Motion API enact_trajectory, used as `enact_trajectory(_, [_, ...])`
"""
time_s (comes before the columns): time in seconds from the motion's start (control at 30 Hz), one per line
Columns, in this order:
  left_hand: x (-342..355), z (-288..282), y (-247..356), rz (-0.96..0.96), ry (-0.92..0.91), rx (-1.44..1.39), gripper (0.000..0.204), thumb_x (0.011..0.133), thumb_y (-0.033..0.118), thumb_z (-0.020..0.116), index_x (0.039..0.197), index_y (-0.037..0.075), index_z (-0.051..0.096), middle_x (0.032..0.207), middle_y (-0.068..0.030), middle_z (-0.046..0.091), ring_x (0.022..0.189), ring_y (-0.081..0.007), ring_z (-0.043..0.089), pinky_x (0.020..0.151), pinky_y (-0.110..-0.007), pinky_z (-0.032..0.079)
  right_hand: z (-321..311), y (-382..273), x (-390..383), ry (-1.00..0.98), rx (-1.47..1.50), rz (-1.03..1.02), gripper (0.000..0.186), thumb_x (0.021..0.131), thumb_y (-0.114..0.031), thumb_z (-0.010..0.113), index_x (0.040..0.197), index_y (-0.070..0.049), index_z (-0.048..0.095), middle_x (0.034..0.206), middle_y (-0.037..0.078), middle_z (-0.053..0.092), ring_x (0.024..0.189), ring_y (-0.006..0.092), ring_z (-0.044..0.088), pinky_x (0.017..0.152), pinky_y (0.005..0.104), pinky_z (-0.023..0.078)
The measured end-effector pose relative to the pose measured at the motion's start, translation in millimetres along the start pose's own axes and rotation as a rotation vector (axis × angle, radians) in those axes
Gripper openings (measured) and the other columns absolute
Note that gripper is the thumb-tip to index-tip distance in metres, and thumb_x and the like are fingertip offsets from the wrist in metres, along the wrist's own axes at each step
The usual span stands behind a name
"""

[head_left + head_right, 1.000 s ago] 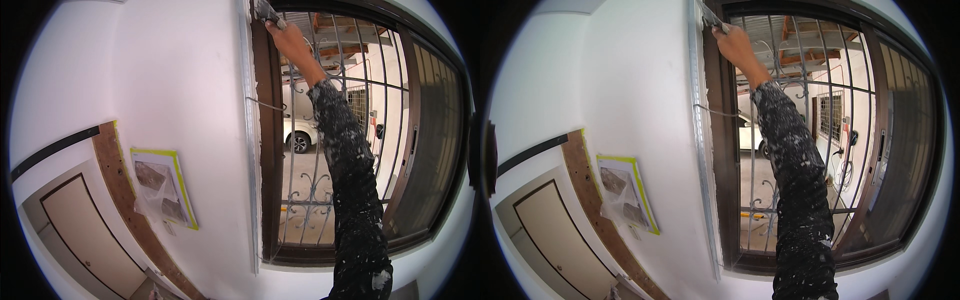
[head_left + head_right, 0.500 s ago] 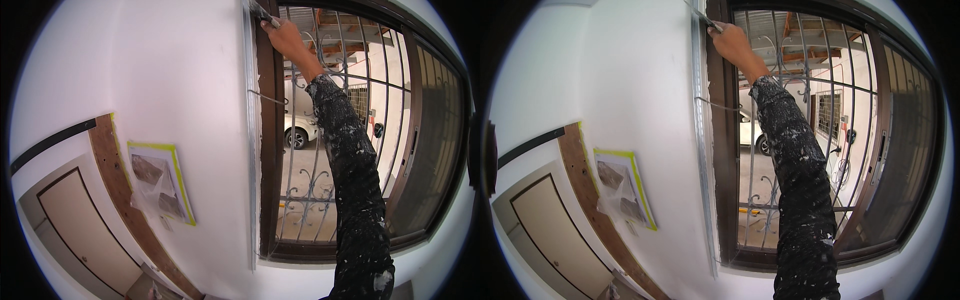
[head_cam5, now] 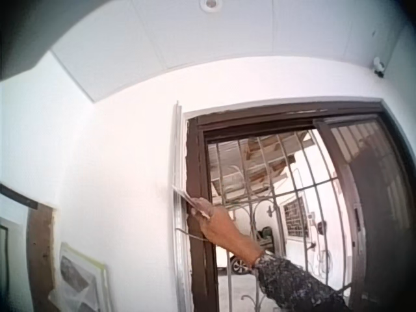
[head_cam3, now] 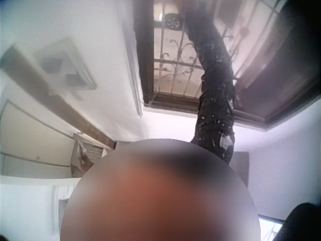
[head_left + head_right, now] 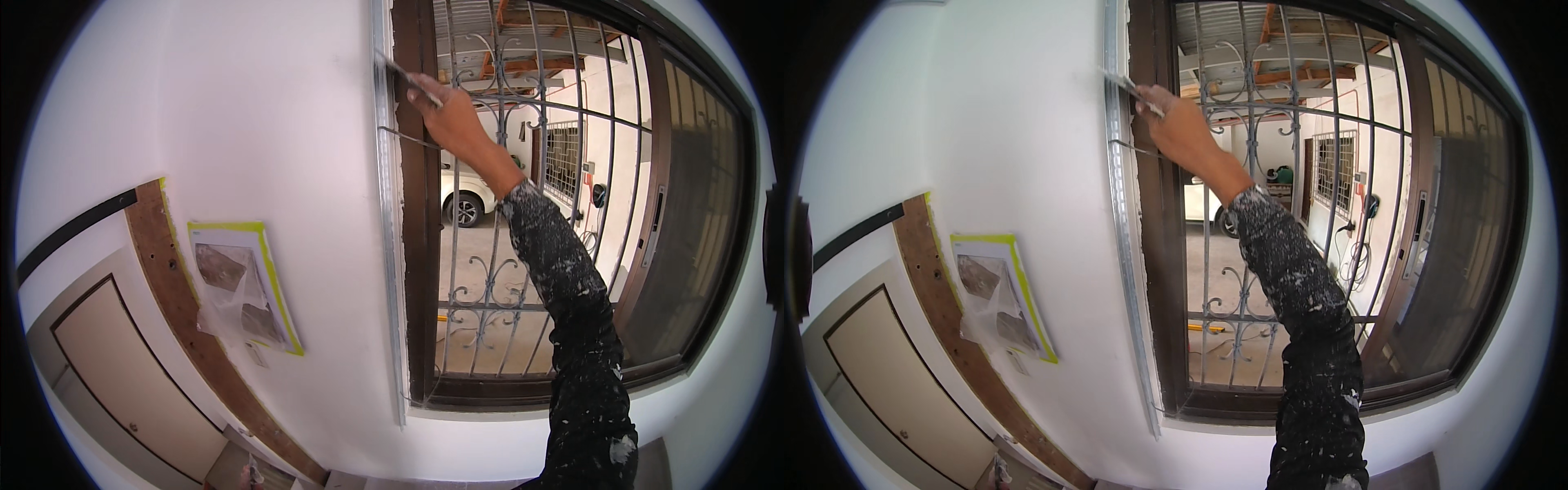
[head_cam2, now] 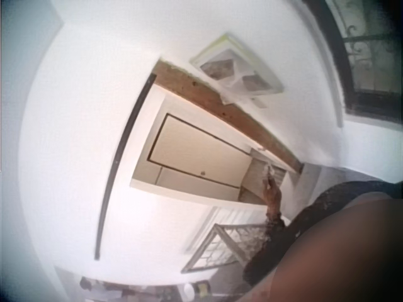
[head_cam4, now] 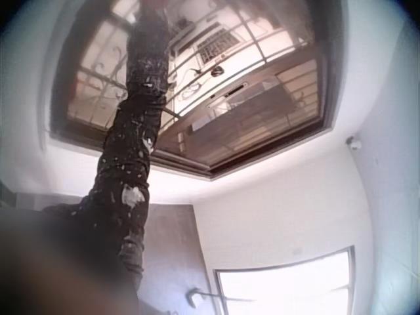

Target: The person applies white wall compound to the vertical edge of a window frame using a putty knife. They repeatedly scoop compound from a hawk and smooth it along the frame, working from lower to higher sections. The person briefly handles a thin wire or cable near the frame before resuming application.

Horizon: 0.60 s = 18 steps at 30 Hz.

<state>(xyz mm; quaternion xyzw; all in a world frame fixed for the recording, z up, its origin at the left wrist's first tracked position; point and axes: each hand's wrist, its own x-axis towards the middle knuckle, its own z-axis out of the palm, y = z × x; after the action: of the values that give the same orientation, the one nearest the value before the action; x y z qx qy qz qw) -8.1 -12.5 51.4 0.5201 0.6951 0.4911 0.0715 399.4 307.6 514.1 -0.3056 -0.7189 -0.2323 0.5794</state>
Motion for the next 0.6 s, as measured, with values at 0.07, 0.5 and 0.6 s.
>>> enact_trajectory(0.07, [-3.0,2.6,-22.9,0.041,-0.031,0.013,0.04,0.104,0.02,0.048,0.14,0.002,0.052,0.131,-0.0217,0.062,0.117,-0.0387,0.06,0.098,-0.046,0.044,-13.3,-8.6,-19.4,-0.077,0.014,-0.058,0.037,0.1,-0.025,0.058,0.131,-0.006,0.063,0.132,0.024,0.061,0.126,0.0389,0.056,0.106,0.0418,0.044])
enact_trajectory(0.5, [102.3,69.7,185.3,-0.475,-0.716,-1.881,0.042,0.101,0.022,0.054,0.138,0.003,0.051,0.127,-0.0141,0.063,0.111,-0.031,0.06,0.104,-0.045,0.046,-71.8,-164.2,-201.5,-0.853,0.676,-0.355,0.058,0.087,-0.014,0.061,0.145,-0.012,0.05,0.15,0.017,0.047,0.137,0.0371,0.046,0.111,0.0426,0.044])
enact_trajectory(0.6, [98.2,76.3,216.1,-0.367,-0.872,-1.89,0.048,0.101,0.03,0.052,0.139,0.0,0.049,0.132,-0.0146,0.061,0.116,-0.0295,0.06,0.103,-0.045,0.046,-74.8,-166.2,-219.7,-0.891,0.342,-0.482,0.059,0.088,-0.018,0.062,0.145,-0.012,0.049,0.152,0.017,0.043,0.139,0.038,0.044,0.109,0.0437,0.046])
